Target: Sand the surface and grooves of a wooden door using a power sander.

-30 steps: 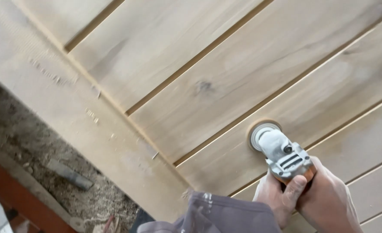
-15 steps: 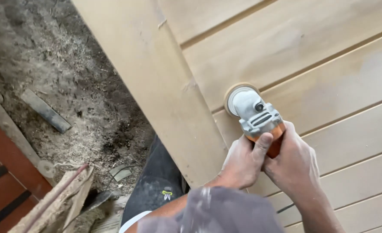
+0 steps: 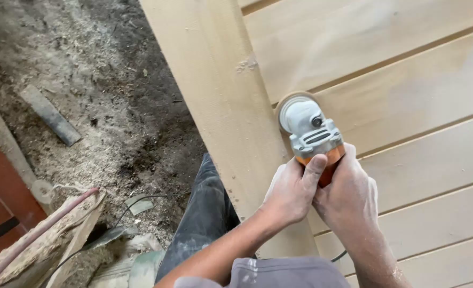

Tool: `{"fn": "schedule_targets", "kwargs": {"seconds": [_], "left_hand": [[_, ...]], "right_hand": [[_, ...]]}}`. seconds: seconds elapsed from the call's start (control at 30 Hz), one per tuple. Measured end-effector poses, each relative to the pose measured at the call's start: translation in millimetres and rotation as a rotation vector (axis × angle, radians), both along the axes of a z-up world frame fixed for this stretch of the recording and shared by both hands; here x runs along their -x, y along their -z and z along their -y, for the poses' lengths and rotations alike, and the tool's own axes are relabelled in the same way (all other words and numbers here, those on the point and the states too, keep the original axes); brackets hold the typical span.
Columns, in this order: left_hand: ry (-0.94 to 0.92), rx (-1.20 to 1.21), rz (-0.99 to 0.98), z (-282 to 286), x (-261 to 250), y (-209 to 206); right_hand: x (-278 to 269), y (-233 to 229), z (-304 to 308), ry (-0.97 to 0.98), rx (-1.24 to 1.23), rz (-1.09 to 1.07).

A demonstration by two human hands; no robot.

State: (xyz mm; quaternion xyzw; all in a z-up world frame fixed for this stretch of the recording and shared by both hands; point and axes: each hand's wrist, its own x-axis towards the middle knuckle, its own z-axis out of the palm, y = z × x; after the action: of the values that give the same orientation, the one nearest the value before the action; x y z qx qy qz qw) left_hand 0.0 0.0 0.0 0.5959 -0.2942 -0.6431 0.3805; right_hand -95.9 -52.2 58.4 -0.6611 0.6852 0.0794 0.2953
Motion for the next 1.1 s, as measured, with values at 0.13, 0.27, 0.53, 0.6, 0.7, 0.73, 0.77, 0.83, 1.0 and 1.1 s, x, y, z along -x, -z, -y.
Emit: {"fn": "schedule_targets", "kwargs": {"seconds": [0.13,0.27,0.53,0.6,0.7,0.73,0.77,0.83,1.0,1.1], "left_hand": [[0.004,-0.014,-0.035,-19.5,22.5,-7.8],[0.010,0.003,-0.061,-44.8,48.5,-10.6],[0.015,-0.051,-0.147,-73.9,102.8,-13.8],[0.059,-0.053,-0.099,-69.8,112.4,-9.7],[0.102,-0.034,-0.022,-58.9,111.8,-7.1],[0.104,-0.035,-0.024,-60.9,109.7,-7.0],[0.083,-0.036,-0.019,-61.1,107.7,-6.7],[0.057,-0.036,-0.013,-62.2,101.6,-7.6],[-0.037,-0.035,-0.098,-57.8,100.3,-4.4],[-0.042,0.010,-0.040,-35.4,99.6,1.0]], "right_hand": [[24.4,-4.0,-18.7,-0.006,-0.012,0.009],[54.2,-3.7,-43.1,0.021,-0.051,-0.021],[111.5,1.3,-74.4,0.074,-0.101,-0.030],[124.2,9.2,-73.9,0.085,-0.070,-0.054],[122.9,9.7,-67.5,0.104,-0.051,-0.105],[117.0,7.0,-66.4,0.106,-0.053,-0.107],[111.2,4.5,-63.4,0.093,-0.040,-0.087],[102.8,3.0,-59.1,0.073,-0.027,-0.066],[96.9,-0.5,-47.5,-0.010,-0.035,0.003],[98.9,7.2,-29.9,-0.024,0.012,-0.022]]}}
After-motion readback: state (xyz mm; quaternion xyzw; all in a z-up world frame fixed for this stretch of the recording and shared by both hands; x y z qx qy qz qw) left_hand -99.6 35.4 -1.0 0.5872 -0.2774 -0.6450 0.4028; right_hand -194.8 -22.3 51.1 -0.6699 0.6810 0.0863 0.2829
